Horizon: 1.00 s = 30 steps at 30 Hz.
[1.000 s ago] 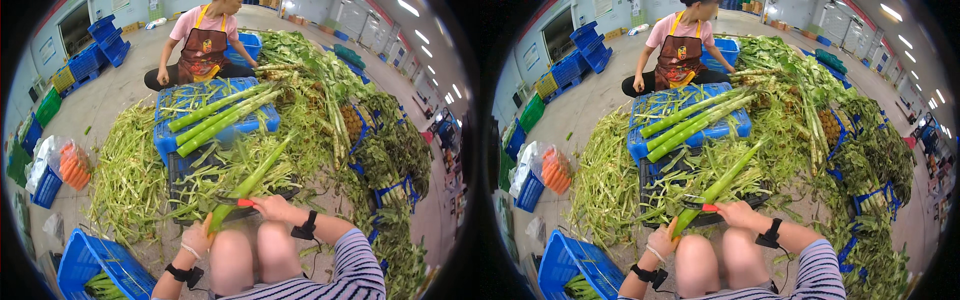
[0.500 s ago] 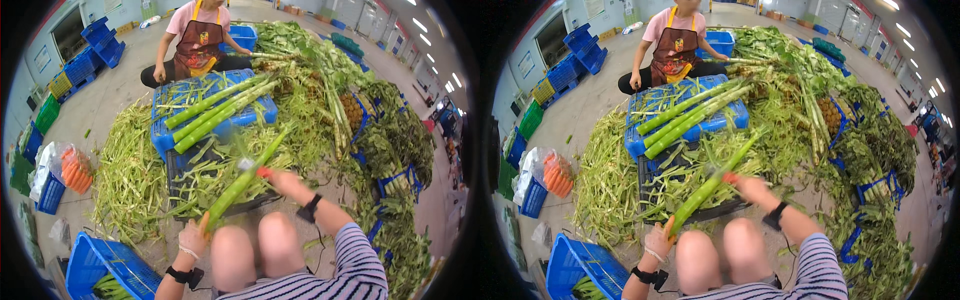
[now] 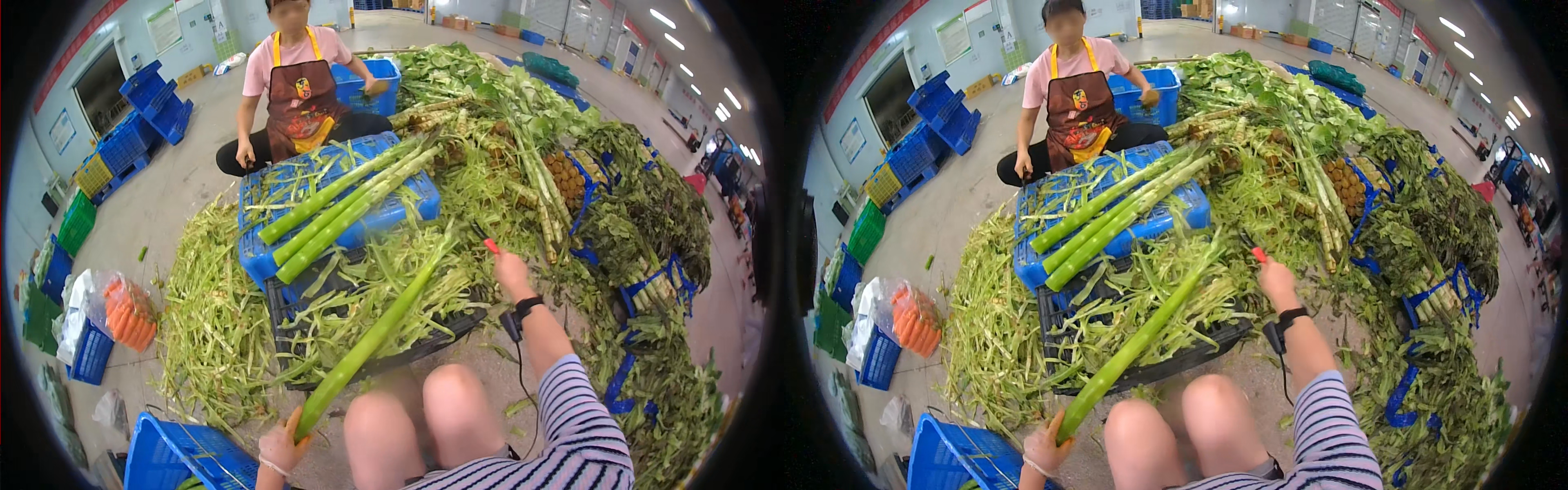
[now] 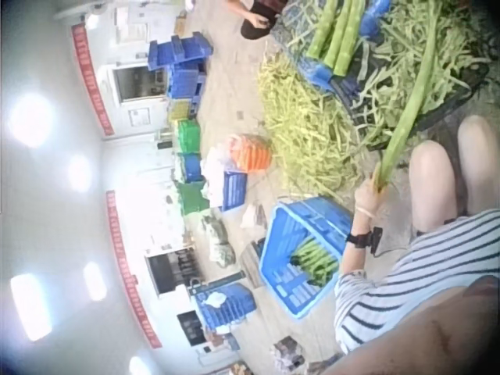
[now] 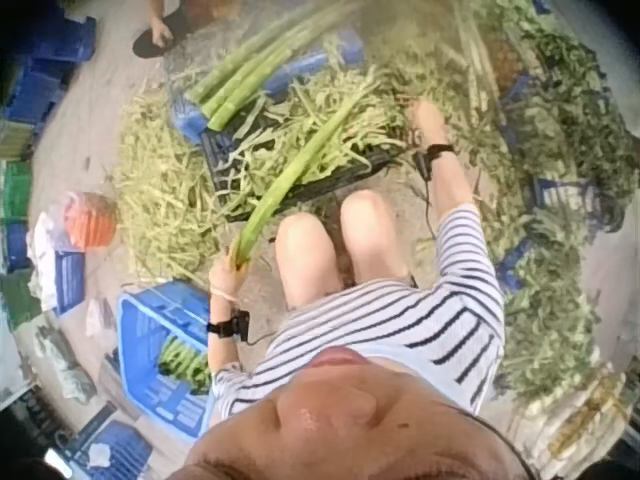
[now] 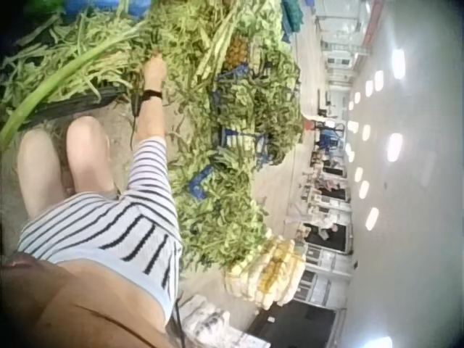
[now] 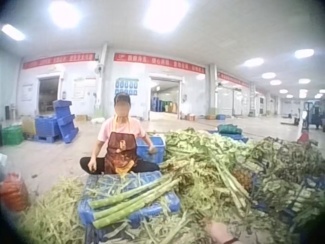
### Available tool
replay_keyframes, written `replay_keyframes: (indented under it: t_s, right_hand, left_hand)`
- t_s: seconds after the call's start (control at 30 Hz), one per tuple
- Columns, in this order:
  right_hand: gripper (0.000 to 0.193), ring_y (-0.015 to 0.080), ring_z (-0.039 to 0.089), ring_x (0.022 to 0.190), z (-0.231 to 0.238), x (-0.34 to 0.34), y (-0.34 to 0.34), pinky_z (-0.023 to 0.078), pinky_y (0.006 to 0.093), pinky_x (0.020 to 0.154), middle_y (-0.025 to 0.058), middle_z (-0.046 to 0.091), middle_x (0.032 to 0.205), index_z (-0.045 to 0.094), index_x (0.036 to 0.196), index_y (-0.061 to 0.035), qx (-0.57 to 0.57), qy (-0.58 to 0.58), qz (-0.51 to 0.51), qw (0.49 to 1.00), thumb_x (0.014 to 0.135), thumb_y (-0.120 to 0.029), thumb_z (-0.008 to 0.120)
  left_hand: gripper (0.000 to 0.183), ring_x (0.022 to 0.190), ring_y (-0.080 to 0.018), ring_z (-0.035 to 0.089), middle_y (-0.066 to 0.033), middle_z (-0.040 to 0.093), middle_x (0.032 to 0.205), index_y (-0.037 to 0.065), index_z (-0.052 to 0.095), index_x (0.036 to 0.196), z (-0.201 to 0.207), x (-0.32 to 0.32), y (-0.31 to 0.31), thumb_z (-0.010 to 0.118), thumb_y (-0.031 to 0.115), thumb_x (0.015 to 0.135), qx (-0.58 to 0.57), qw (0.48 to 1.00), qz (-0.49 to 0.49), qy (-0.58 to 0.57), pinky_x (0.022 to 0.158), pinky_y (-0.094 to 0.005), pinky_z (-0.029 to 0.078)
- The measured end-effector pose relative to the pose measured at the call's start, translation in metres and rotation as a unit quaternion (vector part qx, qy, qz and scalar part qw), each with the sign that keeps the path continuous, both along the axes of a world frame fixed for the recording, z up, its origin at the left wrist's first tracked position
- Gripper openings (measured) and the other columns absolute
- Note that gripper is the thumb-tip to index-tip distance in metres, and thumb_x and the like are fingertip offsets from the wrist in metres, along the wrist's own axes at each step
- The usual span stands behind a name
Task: The person peels a celtuce stalk with a peeler, turning it to reach all sides, and places it into a blue crate. They then pick up another stalk from a pile and begin peeling it.
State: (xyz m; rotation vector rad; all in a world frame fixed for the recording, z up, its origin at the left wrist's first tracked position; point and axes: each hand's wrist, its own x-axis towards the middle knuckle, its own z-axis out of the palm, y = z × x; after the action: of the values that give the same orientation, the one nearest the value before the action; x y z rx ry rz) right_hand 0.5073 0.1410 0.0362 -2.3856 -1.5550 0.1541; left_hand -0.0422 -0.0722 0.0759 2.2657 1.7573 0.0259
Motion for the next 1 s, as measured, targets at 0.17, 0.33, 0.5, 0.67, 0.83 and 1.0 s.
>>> replay_keyframes:
  t_s: [0.17,0.33,0.5,0.67,0.83,1.0]
  right_hand:
    - [0.028,0.0386,0.06,0.071,-0.007,-0.035,-0.014,0.048,0.0472,0.063,0.0192,0.062,0.078,0.055,0.109,-0.0114,0.091,0.057,0.073,0.992,0.087,-0.027,0.047]
    - [0.028,0.0395,0.059,0.073,-0.011,-0.043,-0.046,0.047,0.0459,0.063,0.0205,0.062,0.079,0.056,0.108,-0.0094,0.138,0.087,0.067,0.984,0.087,-0.026,0.047]
    - [0.026,0.0392,0.059,0.077,-0.014,-0.033,-0.054,0.046,0.0421,0.065,0.0216,0.061,0.083,0.058,0.105,-0.0066,0.24,0.186,0.002,0.953,0.088,-0.024,0.048]
    - [0.027,0.021,0.058,0.079,-0.056,-0.048,-0.072,0.044,0.0336,0.071,0.0142,0.062,0.083,0.058,0.104,0.0015,0.193,0.247,0.084,0.946,0.089,-0.02,0.051]
    - [0.034,0.0217,0.057,0.086,-0.109,0.003,-0.072,0.044,0.0324,0.078,0.0151,0.063,0.096,0.056,0.112,0.0018,0.148,0.176,0.053,0.972,0.09,-0.023,0.05]
    - [0.037,0.0224,0.055,0.082,-0.123,0.042,-0.045,0.044,0.0324,0.073,0.0146,0.061,0.092,0.054,0.112,0.0031,0.083,0.253,0.08,0.961,0.091,-0.027,0.047]
  left_hand:
    - [0.067,0.071,-0.0341,0.063,-0.0169,0.063,0.079,0.015,0.045,0.124,-0.01,0.005,0.011,0.069,0.037,0.065,-0.024,0.995,0.1,-0.01,0.06,-0.0423,0.05]
    - [0.043,0.074,-0.0351,0.062,-0.0172,0.063,0.079,0.011,0.054,0.097,-0.017,0.055,0.041,0.069,0.035,0.065,-0.059,0.992,0.108,-0.03,0.064,-0.0425,0.049]
    - [0.038,0.067,-0.0331,0.06,-0.0154,0.061,0.073,0.008,0.06,0.086,-0.023,-0.003,-0.02,0.076,0.022,0.056,0.099,0.936,0.214,-0.263,0.061,-0.0381,0.048]
    - [0.035,0.068,-0.0175,0.056,-0.0074,0.061,0.075,0.005,0.059,0.091,-0.006,-0.056,-0.108,0.073,0.011,0.06,0.153,0.836,0.413,-0.327,0.063,-0.0308,0.046]
    - [0.043,0.066,-0.0108,0.052,-0.002,0.057,0.079,0.003,0.051,0.11,-0.021,-0.086,-0.127,0.068,0.009,0.072,0.275,0.613,0.521,-0.526,0.056,-0.0255,0.043]
    - [0.052,0.059,-0.0123,0.052,-0.0026,0.056,0.075,0.002,0.043,0.118,0.0,-0.134,-0.16,0.066,0.007,0.073,0.373,0.378,0.611,-0.587,0.051,-0.026,0.043]
